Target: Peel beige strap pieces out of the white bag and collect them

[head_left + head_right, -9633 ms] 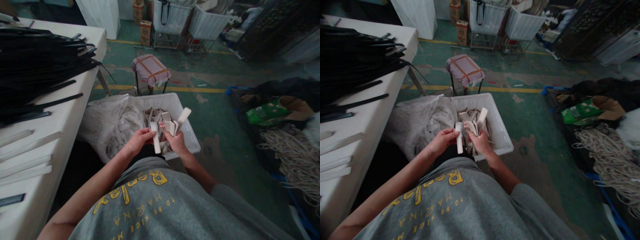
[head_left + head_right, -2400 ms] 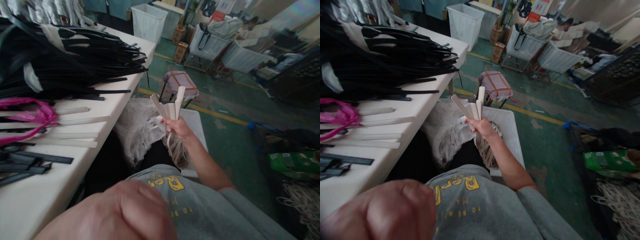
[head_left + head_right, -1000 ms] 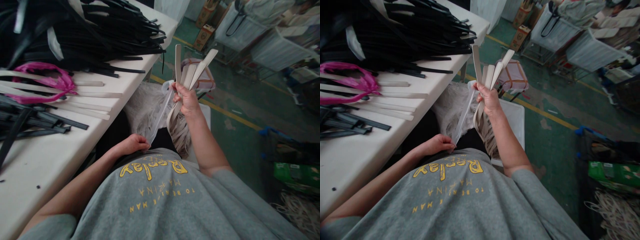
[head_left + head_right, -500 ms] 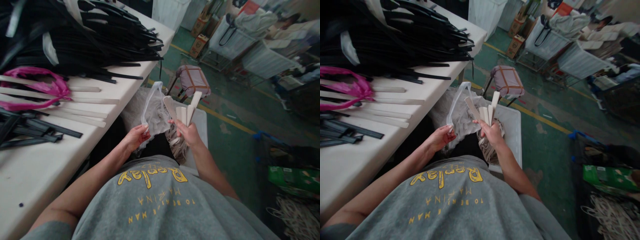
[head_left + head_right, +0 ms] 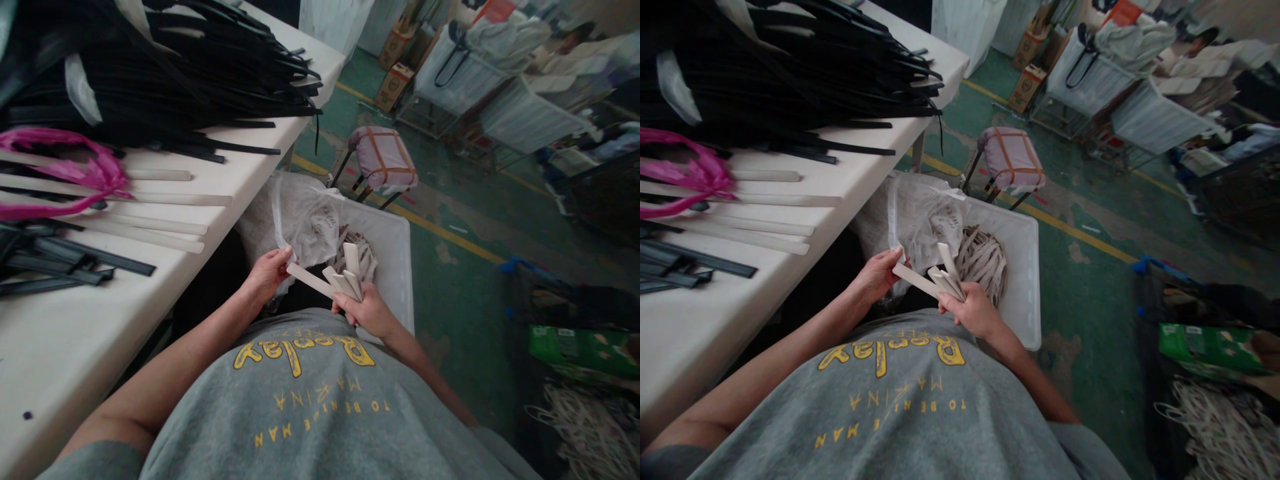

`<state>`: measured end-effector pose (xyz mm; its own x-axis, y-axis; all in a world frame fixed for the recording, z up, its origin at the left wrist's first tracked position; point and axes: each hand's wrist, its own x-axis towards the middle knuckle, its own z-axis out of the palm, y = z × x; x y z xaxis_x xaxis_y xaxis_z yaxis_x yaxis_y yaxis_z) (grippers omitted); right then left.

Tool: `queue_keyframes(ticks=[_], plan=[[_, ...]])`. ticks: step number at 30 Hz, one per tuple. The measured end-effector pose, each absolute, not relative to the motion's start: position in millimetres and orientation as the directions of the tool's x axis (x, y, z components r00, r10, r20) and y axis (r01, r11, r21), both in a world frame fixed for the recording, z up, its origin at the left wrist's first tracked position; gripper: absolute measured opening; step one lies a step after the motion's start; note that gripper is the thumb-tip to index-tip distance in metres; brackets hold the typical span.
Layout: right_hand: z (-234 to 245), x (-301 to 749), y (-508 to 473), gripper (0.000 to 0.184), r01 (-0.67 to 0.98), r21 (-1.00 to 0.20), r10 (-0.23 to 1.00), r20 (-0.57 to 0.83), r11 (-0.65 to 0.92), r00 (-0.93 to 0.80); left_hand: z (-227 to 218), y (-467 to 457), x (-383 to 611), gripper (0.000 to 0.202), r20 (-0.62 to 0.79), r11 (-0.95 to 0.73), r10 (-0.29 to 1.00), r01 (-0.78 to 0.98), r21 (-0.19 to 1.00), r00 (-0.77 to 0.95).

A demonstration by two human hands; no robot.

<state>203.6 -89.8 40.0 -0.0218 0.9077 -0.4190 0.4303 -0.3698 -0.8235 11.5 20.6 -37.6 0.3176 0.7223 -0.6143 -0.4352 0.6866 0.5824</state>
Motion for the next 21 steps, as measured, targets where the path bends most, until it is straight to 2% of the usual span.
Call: queue_keyframes(ticks=[11, 21], plan=[[32.5, 204.9, -89.5, 0.032, 0.491, -0.778, 0.897, -0.442, -0.392, 0.015, -48.6, 17.9, 9.1, 0.051, -0.580, 0.639, 0.767, -0.409, 0.651, 0.275], [20.5, 207.7, -90.6, 0.032, 0.513, -0.766, 0.907, -0.416, -0.387, 0.063, -36.6, 11.0, 11.8, 0.036, -0.424, 0.466, 0.885, -0.384, 0.797, 0.192]])
